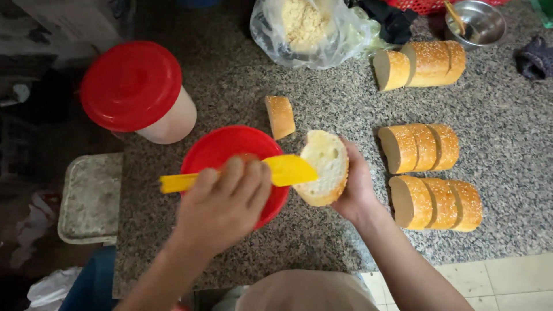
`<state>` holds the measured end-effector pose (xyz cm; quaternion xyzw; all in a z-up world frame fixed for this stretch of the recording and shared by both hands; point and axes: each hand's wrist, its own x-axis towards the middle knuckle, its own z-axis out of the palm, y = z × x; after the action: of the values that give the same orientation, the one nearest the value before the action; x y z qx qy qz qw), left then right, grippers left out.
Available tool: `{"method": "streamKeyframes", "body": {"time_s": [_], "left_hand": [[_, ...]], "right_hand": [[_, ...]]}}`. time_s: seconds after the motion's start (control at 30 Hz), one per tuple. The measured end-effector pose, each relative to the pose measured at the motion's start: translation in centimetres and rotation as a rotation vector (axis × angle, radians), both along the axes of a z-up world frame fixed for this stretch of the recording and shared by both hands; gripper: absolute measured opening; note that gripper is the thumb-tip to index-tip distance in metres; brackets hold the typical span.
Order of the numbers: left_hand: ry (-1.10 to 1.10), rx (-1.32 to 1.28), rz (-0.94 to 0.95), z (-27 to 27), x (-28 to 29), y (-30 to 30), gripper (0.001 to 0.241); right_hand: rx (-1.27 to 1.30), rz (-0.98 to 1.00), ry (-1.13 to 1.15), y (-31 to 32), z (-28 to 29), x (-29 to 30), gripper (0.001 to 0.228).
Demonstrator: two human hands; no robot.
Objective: Spreading a topping onto sliced baguette pieces using a spatula.
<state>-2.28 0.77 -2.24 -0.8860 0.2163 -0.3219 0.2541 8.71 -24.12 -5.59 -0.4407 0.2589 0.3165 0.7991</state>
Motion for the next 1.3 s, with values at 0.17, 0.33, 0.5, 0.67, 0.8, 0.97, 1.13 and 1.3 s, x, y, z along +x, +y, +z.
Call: {"method": "streamKeyframes", "body": {"time_s": [0.17,0.33,0.5,0.67,0.8,0.97,1.13,1.3], "left_hand": [[0.247,-0.6,0.029,5.1,0.4,0.4,0.02],[0.42,-0.954,0.139,4.1,1.9,0.2,0.022],[0.335,-0.857,0.053,4.9,2.2,0.9,0.013],[0.153,-0.65,-0.019,4.4,4.3,-0.3,0.014],[0.166,-0.813,-0.066,5.6,4.2,-0.1,0.015],[0.253,-0.777,0.084,3.3,3.3,0.0,0.013],[0.188,-0.605,0.424,-3.5,3.4,3.6,0.031],[0.671,-0.453,0.641,-7.9,3.0,1.0,0.027]], "right_hand": [[-0.028,0.009,-0.038,-0.8,-0.7,0.4,0.073],[-0.101,0.149,-0.113,0.2,-0.2,-0.2,0.075],[-0.027,-0.004,-0.082,-2.8,-5.1,0.8,0.041],[-0.068,0.229,-0.084,-2.3,-4.7,-0.1,0.057],[0.069,0.168,0.006,-2.5,-3.5,-0.2,0.072],[0.002,0.215,-0.04,-4.1,-6.3,0.4,0.068],[-0.232,0.076,0.003,-2.6,-1.8,-0.7,0.064],[-0.22,0.018,0.091,-5.0,-4.8,1.7,0.06]]}}
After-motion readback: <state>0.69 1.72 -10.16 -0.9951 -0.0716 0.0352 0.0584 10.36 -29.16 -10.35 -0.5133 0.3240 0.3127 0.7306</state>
